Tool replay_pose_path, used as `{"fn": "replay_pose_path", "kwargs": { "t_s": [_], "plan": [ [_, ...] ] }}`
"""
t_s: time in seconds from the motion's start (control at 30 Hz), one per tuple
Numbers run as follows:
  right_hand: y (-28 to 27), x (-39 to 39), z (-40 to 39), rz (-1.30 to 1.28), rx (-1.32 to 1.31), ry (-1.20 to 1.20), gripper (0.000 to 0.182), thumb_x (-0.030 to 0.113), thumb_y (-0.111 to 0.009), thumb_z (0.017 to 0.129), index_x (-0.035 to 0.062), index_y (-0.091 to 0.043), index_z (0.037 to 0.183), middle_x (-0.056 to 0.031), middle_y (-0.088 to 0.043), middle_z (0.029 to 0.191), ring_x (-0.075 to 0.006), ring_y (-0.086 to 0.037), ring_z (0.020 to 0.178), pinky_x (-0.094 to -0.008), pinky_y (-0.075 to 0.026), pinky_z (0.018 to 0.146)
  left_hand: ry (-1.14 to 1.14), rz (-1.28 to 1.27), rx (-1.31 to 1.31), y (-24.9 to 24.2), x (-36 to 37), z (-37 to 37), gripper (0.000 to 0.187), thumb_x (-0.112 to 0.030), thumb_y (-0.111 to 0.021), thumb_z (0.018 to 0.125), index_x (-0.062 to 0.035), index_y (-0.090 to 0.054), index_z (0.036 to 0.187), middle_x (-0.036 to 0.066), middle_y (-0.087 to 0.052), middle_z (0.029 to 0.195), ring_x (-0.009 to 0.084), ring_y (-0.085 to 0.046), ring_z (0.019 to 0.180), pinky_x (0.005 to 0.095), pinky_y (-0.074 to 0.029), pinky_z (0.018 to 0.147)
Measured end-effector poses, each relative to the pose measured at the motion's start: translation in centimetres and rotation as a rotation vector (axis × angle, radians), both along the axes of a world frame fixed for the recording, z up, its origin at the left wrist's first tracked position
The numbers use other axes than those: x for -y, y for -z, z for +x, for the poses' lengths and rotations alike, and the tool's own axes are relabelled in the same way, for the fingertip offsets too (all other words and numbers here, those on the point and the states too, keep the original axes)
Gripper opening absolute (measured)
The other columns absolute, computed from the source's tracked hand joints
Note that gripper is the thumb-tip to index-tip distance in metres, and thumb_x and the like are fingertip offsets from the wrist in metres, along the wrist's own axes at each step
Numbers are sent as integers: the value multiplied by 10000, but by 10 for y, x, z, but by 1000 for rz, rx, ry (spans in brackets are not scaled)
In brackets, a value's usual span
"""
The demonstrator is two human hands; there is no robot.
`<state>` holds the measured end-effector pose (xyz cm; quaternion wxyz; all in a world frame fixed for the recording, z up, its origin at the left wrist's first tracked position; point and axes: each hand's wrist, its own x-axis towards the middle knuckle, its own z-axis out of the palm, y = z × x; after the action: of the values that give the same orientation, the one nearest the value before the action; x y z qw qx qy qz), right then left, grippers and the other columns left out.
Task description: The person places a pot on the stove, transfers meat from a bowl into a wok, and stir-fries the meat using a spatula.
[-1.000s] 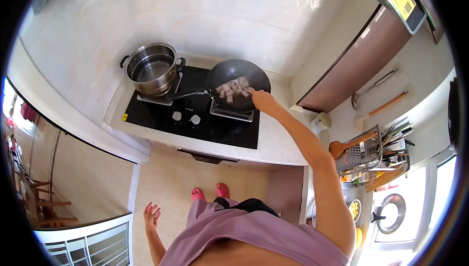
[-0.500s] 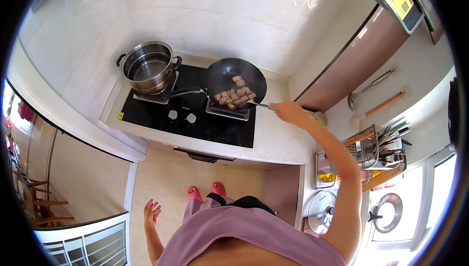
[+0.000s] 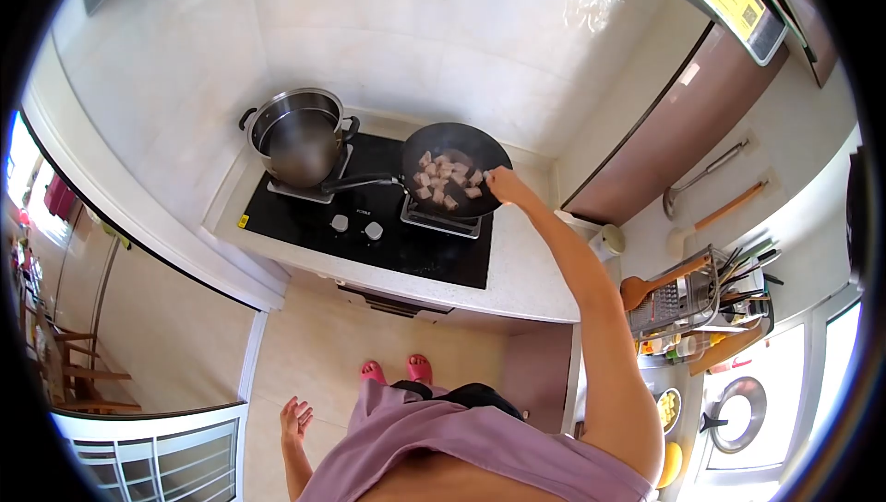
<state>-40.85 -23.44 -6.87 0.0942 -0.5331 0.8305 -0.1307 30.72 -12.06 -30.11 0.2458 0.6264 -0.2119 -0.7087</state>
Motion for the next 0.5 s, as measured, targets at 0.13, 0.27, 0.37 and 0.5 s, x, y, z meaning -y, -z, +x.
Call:
{"fn": "replay_pose_path", "kwargs": {
  "t_s": [0.13, 0.27, 0.37, 0.5],
  "plan": [
    [-35, -39, 14, 28, -79, -213, 232, 189, -485, 809, -12, -599, 800, -215, -600, 760, -410, -575, 753, -467, -464, 681, 12, 19, -11, 11, -15, 6, 439, -277, -444, 901, -113, -338, 1295, 195, -455, 1234, 343, -532, 1035, 418, -464, 853],
    [-107, -101, 38, 14, -148, -331, 184, 146, -481, 797, 16, -588, 872, -192, -602, 756, -401, -575, 728, -465, -462, 679, 2, 43, -10, 20, -23, 13, 443, -288, -449, 899, -109, -341, 1290, 193, -451, 1239, 339, -535, 1030, 415, -475, 834],
    [-109, -123, 58, 97, -164, -355, 186, 137, -469, 808, 25, -568, 918, -188, -594, 734, -392, -576, 704, -469, -454, 648, 3, 51, 0, 17, -21, 6, 448, -295, -452, 899, -105, -340, 1289, 193, -446, 1243, 337, -539, 1021, 410, -480, 826],
    [-17, -102, 89, 77, -203, -162, 305, 162, -477, 832, 45, -495, 1112, -207, -589, 676, -398, -578, 638, -481, -470, 597, 20, -2, -30, 14, -9, -6, 454, -296, -454, 900, -92, -337, 1288, 201, -445, 1239, 331, -542, 1008, 405, -480, 827]
  ]
}}
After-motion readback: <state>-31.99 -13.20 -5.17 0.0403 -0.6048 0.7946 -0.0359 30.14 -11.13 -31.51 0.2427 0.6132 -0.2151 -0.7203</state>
